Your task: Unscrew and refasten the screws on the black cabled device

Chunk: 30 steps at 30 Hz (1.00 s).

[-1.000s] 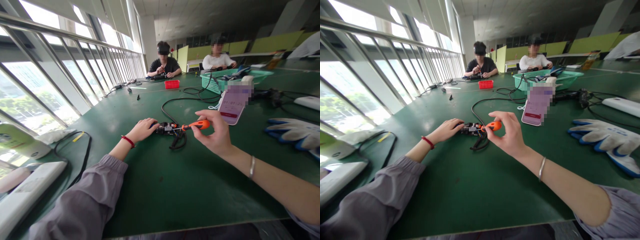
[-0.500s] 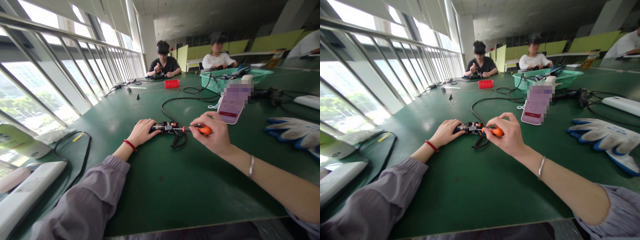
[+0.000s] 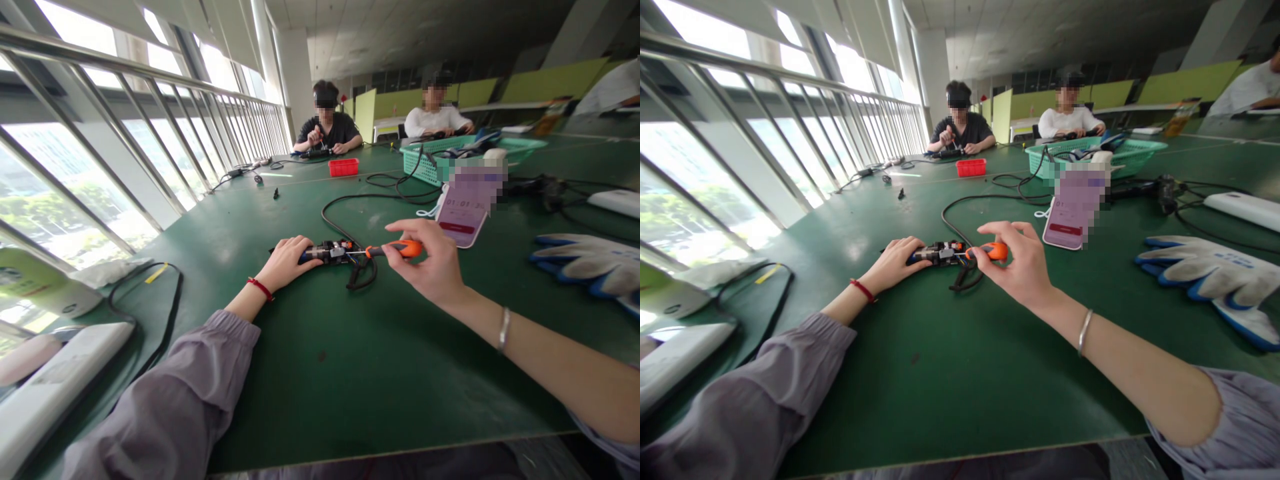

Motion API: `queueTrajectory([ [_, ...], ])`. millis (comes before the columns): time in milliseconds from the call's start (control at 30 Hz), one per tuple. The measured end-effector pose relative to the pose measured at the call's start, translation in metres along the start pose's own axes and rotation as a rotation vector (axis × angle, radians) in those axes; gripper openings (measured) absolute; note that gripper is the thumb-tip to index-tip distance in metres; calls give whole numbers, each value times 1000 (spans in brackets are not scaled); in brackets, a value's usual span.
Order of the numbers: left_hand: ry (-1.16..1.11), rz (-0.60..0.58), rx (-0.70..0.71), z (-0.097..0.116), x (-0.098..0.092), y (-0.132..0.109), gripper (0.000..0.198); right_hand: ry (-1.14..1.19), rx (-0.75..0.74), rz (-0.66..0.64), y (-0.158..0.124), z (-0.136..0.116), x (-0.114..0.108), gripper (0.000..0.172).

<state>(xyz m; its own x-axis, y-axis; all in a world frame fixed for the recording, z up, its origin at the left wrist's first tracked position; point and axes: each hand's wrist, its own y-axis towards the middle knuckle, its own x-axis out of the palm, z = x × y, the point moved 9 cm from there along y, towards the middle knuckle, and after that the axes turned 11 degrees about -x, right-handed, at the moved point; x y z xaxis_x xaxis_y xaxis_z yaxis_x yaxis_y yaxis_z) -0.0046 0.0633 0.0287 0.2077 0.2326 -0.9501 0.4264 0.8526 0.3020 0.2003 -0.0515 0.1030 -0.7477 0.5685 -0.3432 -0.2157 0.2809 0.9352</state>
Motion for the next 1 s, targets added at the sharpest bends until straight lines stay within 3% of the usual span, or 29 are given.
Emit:
queueTrajectory([
  [67, -15, -6, 10, 0, -1, 0, 43, 50, 3, 24, 0, 2, -1, 33],
  [133, -16, -8, 15, 1, -2, 0, 42, 79, -8, 41, 0, 1, -1, 38],
  [300, 6, 9, -2, 2, -4, -1, 42, 1, 14, 5, 0, -1, 0, 16],
  [367, 13, 13, -7, 3, -4, -2, 43, -8, 17, 8, -1, 0, 0, 14],
  [533, 5, 13, -6, 5, -4, -3, 44, 61, -11, 46, -2, 1, -1, 40],
  [733, 8, 10, -7, 5, -5, -3, 43, -13, -6, -7, 0, -4, 1, 9],
  [900, 25, 15, -9, 4, -4, -3, 43, 72, 58, 1, -2, 3, 2, 38],
  [1000, 29, 18, -14, 5, -4, -3, 43, 107, 148, -67, -3, 9, 7, 32],
])
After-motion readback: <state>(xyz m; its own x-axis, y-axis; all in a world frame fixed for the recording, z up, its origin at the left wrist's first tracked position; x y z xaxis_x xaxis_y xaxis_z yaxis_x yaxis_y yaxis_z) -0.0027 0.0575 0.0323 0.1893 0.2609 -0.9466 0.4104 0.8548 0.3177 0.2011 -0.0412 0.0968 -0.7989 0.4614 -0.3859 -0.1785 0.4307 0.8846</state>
